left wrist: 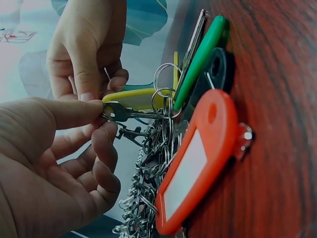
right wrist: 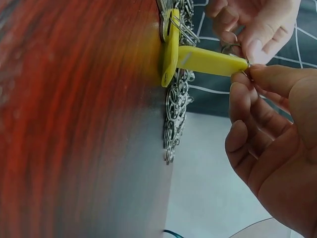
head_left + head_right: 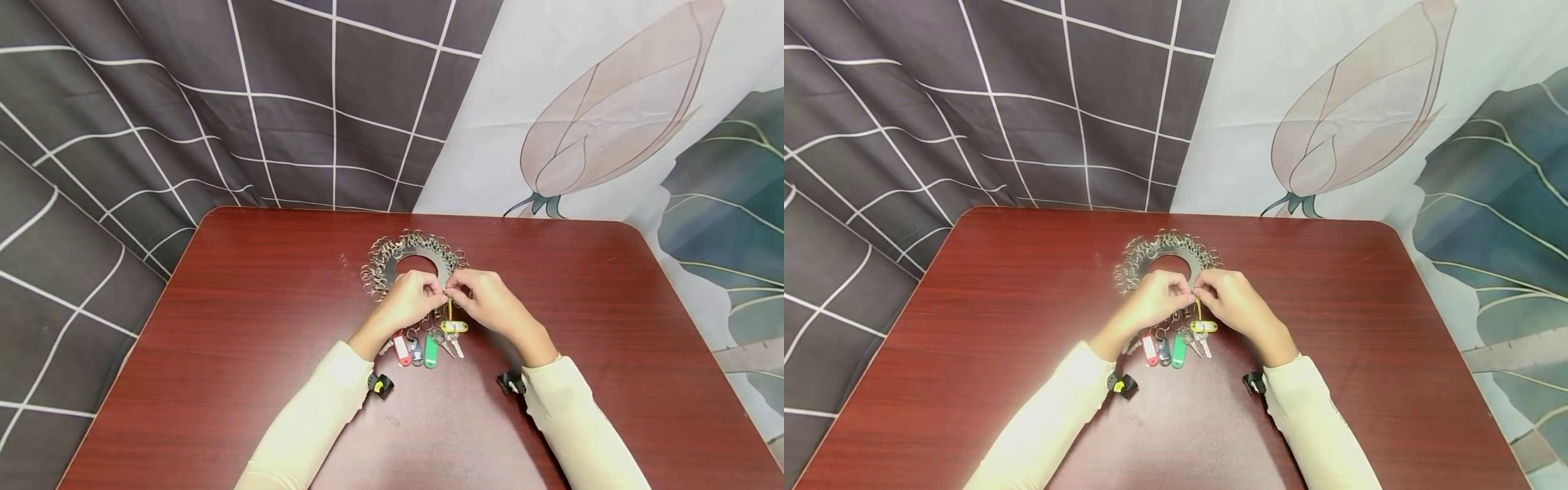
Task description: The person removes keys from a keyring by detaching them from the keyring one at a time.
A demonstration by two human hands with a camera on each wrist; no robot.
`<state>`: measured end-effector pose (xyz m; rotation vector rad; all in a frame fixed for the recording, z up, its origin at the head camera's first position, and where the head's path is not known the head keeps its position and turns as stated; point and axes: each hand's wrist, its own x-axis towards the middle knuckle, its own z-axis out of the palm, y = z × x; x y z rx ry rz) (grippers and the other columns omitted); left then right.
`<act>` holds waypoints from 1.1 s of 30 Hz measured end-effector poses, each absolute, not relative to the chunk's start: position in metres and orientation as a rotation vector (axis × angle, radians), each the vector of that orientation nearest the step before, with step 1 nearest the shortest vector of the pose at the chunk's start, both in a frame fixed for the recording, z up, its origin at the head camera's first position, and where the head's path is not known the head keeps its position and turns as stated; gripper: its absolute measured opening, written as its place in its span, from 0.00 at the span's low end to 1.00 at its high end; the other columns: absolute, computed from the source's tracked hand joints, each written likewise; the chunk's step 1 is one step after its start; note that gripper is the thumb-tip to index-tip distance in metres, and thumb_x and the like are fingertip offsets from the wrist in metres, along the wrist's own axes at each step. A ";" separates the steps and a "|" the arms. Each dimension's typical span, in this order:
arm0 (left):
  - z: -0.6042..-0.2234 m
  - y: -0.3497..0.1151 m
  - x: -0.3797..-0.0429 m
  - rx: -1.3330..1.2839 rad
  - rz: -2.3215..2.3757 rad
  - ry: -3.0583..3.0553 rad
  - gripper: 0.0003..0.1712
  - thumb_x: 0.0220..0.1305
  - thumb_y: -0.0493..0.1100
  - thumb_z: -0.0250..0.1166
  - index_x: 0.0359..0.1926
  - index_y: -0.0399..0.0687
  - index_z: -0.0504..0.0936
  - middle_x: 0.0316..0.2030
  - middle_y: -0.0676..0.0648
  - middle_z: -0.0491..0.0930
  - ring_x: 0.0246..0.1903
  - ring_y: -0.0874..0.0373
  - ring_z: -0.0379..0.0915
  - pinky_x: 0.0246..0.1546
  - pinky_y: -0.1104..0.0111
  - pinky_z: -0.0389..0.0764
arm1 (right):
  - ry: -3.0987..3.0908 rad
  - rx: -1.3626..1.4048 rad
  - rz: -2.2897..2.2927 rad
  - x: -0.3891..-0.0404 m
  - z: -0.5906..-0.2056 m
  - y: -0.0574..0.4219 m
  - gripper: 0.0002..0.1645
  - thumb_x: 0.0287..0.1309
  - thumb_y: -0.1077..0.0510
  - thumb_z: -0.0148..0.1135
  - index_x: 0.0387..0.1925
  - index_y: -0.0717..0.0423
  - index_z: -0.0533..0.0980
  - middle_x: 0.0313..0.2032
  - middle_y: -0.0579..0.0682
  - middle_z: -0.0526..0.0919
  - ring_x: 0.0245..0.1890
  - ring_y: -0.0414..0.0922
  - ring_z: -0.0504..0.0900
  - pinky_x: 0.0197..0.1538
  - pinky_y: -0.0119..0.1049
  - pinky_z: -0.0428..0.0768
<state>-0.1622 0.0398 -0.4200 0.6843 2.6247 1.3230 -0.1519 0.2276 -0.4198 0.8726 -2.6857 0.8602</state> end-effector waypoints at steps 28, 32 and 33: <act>-0.427 0.039 -0.163 0.655 1.373 2.603 0.05 0.52 0.40 0.70 0.22 0.49 0.84 0.21 0.52 0.82 0.19 0.65 0.72 0.24 0.74 0.75 | -2.698 0.833 0.842 -0.149 -0.420 0.224 0.04 0.56 0.62 0.66 0.27 0.51 0.79 0.22 0.43 0.78 0.22 0.39 0.73 0.26 0.36 0.76; -0.426 0.039 -0.163 0.687 1.372 2.607 0.06 0.52 0.40 0.71 0.21 0.50 0.84 0.21 0.52 0.82 0.19 0.66 0.72 0.24 0.74 0.75 | -2.716 0.787 0.824 -0.150 -0.421 0.225 0.05 0.57 0.61 0.66 0.26 0.51 0.79 0.20 0.43 0.76 0.21 0.39 0.72 0.25 0.36 0.74; -0.426 0.039 -0.163 0.690 1.369 2.609 0.06 0.52 0.40 0.71 0.21 0.50 0.84 0.20 0.52 0.82 0.19 0.66 0.72 0.24 0.74 0.75 | -2.718 0.780 0.822 -0.151 -0.420 0.226 0.05 0.57 0.61 0.65 0.26 0.51 0.78 0.20 0.43 0.76 0.21 0.40 0.72 0.25 0.36 0.74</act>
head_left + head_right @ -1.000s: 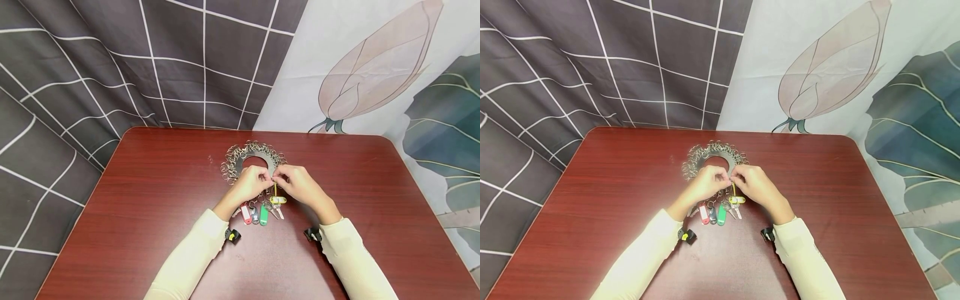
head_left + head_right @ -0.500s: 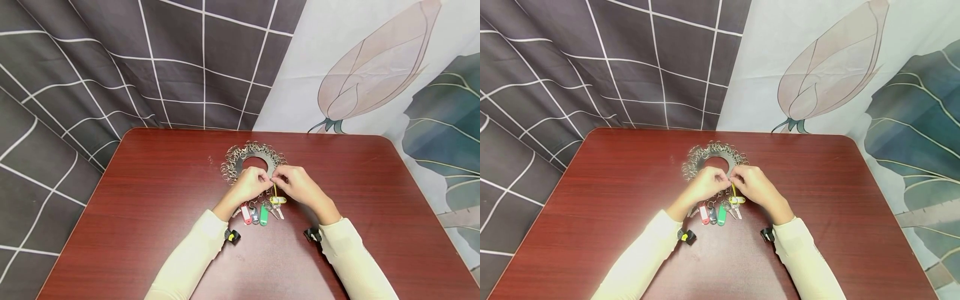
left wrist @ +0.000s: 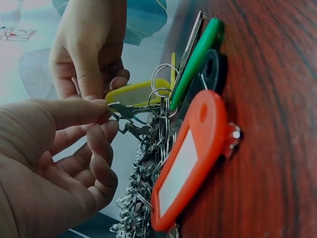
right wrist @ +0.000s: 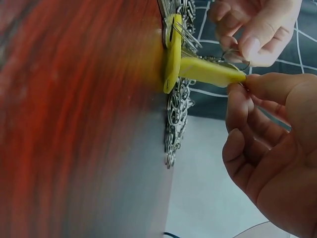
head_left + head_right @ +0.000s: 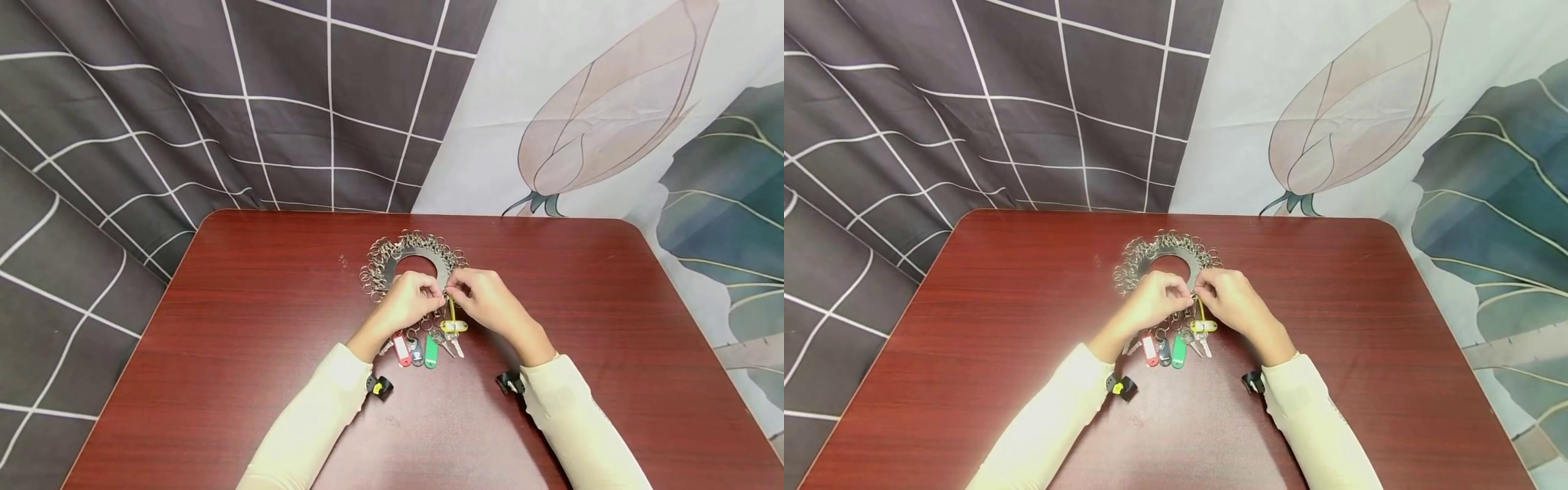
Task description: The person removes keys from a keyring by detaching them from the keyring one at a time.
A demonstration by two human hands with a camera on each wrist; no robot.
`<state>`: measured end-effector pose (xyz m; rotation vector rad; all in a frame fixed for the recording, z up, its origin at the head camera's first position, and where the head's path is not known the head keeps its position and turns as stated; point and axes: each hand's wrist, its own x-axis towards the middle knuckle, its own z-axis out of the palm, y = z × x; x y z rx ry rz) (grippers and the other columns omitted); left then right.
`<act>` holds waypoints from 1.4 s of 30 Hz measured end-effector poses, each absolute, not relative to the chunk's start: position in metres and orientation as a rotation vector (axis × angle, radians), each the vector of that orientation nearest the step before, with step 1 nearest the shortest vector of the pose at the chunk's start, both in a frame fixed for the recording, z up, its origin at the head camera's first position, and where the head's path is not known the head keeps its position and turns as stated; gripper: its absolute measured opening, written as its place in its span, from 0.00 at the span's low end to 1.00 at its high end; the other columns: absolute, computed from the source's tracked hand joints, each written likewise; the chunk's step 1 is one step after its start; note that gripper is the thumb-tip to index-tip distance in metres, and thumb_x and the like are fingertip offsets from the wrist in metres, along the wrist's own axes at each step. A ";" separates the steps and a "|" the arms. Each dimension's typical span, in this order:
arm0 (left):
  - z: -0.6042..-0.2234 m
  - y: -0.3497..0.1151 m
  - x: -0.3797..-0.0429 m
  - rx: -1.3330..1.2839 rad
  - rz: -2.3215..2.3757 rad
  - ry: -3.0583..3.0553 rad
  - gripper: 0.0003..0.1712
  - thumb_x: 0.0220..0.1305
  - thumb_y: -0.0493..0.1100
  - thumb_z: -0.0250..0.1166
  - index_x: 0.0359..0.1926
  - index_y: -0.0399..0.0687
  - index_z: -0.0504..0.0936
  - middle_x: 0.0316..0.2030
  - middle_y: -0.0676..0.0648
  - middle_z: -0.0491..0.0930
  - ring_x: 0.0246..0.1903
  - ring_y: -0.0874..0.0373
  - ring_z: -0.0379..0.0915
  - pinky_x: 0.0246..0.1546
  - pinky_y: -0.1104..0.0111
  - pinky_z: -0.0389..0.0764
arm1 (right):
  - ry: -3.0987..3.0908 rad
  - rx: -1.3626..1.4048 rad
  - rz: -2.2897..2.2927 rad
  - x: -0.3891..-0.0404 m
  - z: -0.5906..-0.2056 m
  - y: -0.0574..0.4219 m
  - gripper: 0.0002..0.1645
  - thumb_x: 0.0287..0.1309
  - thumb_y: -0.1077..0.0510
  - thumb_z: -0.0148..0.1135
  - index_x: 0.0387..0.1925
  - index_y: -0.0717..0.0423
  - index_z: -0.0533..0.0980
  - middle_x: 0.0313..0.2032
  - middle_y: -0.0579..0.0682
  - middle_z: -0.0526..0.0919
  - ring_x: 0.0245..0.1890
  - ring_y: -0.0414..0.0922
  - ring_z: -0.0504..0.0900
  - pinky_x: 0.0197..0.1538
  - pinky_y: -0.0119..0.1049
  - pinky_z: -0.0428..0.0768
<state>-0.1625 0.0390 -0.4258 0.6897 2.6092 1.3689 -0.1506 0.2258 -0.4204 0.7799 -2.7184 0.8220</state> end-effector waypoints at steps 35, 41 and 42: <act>-0.418 0.070 -0.164 0.954 0.635 2.659 0.11 0.55 0.41 0.68 0.19 0.53 0.77 0.23 0.55 0.77 0.26 0.61 0.74 0.29 0.69 0.76 | -2.679 0.542 0.857 -0.154 -0.394 0.275 0.02 0.58 0.60 0.65 0.32 0.54 0.79 0.25 0.45 0.83 0.24 0.42 0.75 0.28 0.40 0.75; -0.419 0.074 -0.164 0.960 0.576 2.678 0.11 0.55 0.37 0.66 0.19 0.52 0.76 0.24 0.54 0.76 0.26 0.61 0.73 0.26 0.69 0.75 | -2.682 0.445 0.876 -0.154 -0.392 0.281 0.02 0.60 0.59 0.64 0.33 0.54 0.79 0.25 0.46 0.83 0.24 0.41 0.76 0.27 0.38 0.73; -0.419 0.075 -0.164 0.966 0.570 2.677 0.11 0.55 0.37 0.66 0.19 0.53 0.76 0.24 0.54 0.76 0.27 0.61 0.73 0.26 0.70 0.75 | -2.684 0.429 0.886 -0.154 -0.392 0.282 0.03 0.60 0.59 0.64 0.33 0.54 0.79 0.24 0.46 0.83 0.24 0.42 0.76 0.26 0.38 0.73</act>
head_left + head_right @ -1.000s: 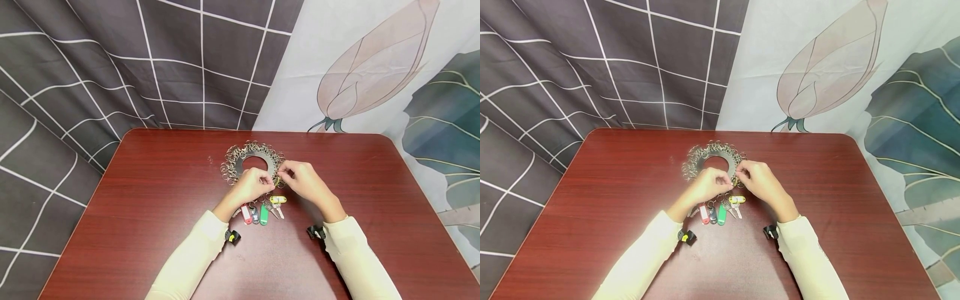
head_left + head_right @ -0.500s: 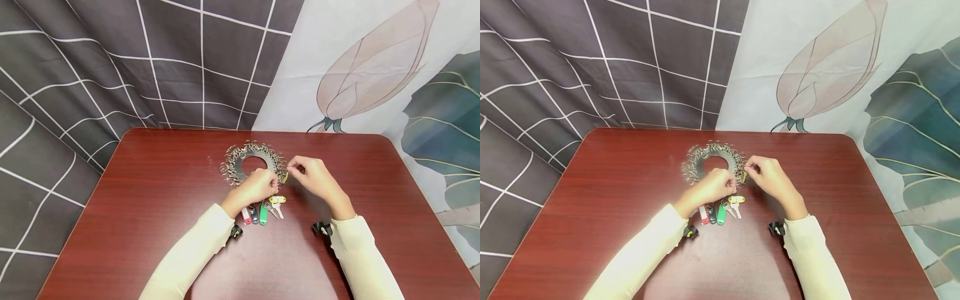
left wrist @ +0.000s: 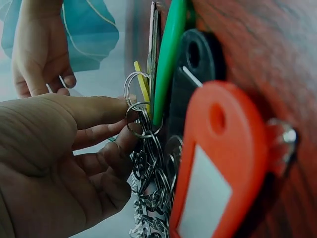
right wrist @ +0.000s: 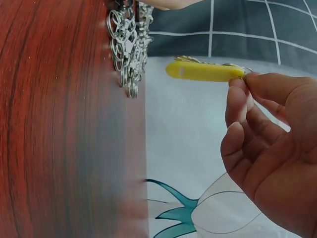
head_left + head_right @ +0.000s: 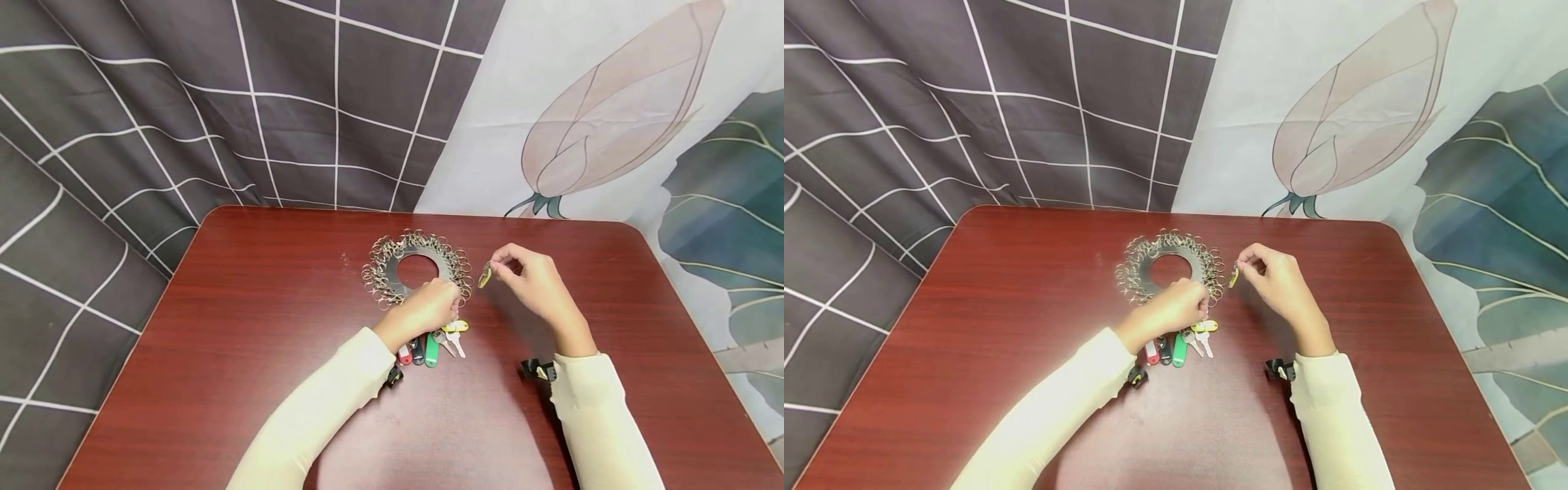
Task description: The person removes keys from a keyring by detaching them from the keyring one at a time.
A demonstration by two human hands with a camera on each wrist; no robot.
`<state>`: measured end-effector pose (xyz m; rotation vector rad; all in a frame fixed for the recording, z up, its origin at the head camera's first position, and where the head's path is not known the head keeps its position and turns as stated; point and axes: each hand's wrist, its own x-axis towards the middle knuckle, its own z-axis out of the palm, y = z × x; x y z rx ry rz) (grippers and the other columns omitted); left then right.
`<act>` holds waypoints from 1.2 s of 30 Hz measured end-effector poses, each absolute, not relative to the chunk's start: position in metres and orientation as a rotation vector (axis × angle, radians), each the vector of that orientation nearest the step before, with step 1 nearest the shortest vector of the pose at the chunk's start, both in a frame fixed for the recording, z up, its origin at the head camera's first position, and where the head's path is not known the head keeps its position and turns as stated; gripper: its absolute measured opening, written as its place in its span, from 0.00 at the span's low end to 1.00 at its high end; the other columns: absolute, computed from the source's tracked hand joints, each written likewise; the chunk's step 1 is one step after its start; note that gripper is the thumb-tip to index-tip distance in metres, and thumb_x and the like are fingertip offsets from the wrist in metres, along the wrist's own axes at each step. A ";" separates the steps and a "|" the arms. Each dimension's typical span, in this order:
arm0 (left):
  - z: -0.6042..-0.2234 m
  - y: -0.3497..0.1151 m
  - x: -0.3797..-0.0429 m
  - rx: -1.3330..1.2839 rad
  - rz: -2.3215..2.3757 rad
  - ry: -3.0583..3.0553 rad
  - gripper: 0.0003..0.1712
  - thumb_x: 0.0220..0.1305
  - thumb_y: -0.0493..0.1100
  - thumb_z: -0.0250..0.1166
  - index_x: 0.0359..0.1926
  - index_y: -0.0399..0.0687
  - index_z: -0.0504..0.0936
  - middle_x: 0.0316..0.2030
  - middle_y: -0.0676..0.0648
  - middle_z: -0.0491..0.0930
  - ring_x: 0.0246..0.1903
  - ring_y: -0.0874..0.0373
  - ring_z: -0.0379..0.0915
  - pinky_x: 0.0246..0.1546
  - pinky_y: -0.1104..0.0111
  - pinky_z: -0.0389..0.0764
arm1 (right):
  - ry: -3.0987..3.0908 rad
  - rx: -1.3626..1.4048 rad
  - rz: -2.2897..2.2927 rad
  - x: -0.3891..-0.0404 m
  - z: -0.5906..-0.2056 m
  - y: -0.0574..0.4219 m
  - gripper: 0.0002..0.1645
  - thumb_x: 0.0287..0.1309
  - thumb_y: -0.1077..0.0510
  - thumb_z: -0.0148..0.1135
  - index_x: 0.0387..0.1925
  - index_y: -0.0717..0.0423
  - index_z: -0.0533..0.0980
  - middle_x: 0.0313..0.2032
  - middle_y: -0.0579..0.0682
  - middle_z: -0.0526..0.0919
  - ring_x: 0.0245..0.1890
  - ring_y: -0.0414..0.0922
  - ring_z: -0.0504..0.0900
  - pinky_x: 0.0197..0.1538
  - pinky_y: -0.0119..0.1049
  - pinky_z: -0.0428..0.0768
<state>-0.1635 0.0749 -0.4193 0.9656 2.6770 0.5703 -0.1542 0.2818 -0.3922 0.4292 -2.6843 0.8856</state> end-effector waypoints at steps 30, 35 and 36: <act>-0.403 0.028 -0.164 1.018 0.652 2.721 0.11 0.56 0.45 0.70 0.21 0.53 0.77 0.24 0.55 0.77 0.29 0.62 0.73 0.33 0.68 0.78 | -2.731 0.075 0.881 -0.177 -0.410 0.330 0.09 0.65 0.52 0.58 0.38 0.53 0.78 0.28 0.54 0.87 0.30 0.42 0.79 0.30 0.36 0.70; -0.402 0.015 -0.164 1.020 0.632 2.746 0.11 0.57 0.45 0.69 0.22 0.53 0.76 0.25 0.54 0.76 0.29 0.61 0.71 0.33 0.68 0.77 | -2.744 0.122 0.820 -0.187 -0.407 0.340 0.08 0.65 0.55 0.58 0.37 0.55 0.78 0.28 0.57 0.86 0.31 0.50 0.78 0.34 0.45 0.70; -0.402 0.012 -0.164 1.020 0.625 2.752 0.11 0.57 0.45 0.69 0.22 0.53 0.76 0.25 0.54 0.76 0.29 0.61 0.71 0.33 0.68 0.77 | -2.750 0.133 0.797 -0.189 -0.406 0.342 0.08 0.65 0.56 0.58 0.36 0.56 0.78 0.28 0.58 0.85 0.31 0.51 0.78 0.35 0.47 0.70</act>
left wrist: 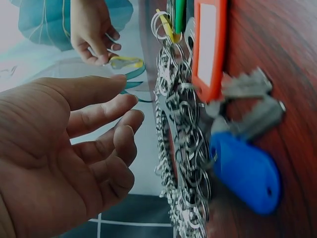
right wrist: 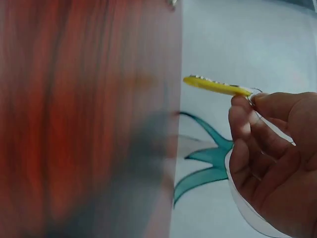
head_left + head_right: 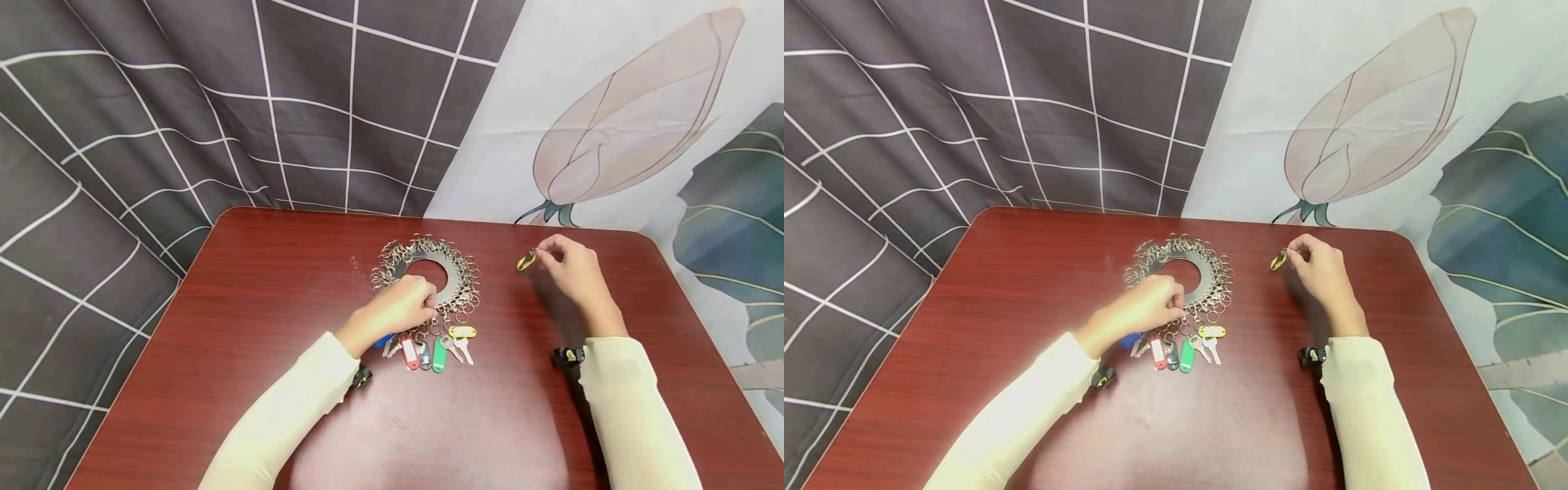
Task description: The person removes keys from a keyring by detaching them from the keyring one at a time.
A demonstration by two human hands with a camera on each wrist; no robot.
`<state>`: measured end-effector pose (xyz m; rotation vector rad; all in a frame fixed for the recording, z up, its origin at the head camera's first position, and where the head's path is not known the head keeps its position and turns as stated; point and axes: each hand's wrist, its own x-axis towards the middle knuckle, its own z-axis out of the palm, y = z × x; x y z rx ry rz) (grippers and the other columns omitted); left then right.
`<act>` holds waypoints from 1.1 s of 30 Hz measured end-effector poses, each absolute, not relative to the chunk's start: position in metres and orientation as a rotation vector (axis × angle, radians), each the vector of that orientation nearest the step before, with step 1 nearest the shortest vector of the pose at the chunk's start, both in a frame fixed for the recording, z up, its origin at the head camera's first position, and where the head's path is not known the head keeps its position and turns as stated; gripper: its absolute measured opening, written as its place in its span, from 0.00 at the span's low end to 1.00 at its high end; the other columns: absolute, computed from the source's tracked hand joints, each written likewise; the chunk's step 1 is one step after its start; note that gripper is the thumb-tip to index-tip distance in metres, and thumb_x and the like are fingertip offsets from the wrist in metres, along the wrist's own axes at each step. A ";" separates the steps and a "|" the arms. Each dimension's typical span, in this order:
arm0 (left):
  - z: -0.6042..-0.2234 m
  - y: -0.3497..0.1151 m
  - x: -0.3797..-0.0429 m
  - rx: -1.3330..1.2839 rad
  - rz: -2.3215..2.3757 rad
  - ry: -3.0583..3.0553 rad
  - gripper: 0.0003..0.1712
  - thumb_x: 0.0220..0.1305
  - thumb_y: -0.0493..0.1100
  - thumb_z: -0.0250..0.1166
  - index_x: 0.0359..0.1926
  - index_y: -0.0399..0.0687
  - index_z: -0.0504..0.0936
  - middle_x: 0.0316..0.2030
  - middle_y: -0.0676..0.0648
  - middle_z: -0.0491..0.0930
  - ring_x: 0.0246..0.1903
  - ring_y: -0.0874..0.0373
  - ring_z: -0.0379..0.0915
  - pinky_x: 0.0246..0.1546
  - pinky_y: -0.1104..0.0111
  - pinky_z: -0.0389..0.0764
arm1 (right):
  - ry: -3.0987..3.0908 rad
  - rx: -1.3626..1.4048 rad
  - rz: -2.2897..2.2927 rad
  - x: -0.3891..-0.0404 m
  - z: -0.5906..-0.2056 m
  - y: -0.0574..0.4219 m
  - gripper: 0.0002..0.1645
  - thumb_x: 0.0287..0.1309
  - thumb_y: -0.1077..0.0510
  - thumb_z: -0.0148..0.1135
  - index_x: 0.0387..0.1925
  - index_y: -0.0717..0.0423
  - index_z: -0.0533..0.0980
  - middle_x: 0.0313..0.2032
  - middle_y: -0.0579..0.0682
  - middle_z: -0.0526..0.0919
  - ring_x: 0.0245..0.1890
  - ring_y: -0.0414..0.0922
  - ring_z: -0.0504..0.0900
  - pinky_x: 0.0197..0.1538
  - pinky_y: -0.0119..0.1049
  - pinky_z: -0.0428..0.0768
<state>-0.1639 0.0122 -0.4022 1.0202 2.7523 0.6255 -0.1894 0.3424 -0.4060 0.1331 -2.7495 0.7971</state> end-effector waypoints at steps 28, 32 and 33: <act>-0.394 -0.060 -0.172 0.917 0.534 2.859 0.12 0.59 0.45 0.66 0.21 0.53 0.74 0.24 0.53 0.73 0.27 0.58 0.70 0.28 0.65 0.76 | -3.078 0.322 0.096 -0.244 -0.383 0.398 0.06 0.62 0.63 0.58 0.28 0.56 0.74 0.25 0.56 0.79 0.29 0.58 0.76 0.28 0.54 0.72; -0.394 -0.065 -0.171 0.942 0.547 2.875 0.11 0.60 0.45 0.65 0.23 0.53 0.76 0.25 0.53 0.73 0.28 0.58 0.69 0.30 0.64 0.76 | -3.069 0.369 0.051 -0.250 -0.390 0.390 0.10 0.61 0.61 0.60 0.24 0.55 0.72 0.21 0.53 0.76 0.26 0.55 0.76 0.26 0.52 0.73; -0.395 -0.066 -0.171 0.948 0.546 2.880 0.10 0.61 0.45 0.65 0.23 0.53 0.76 0.26 0.53 0.73 0.28 0.58 0.69 0.30 0.64 0.76 | -3.069 0.380 0.033 -0.252 -0.393 0.388 0.10 0.61 0.62 0.60 0.24 0.54 0.71 0.20 0.52 0.75 0.25 0.54 0.75 0.26 0.50 0.72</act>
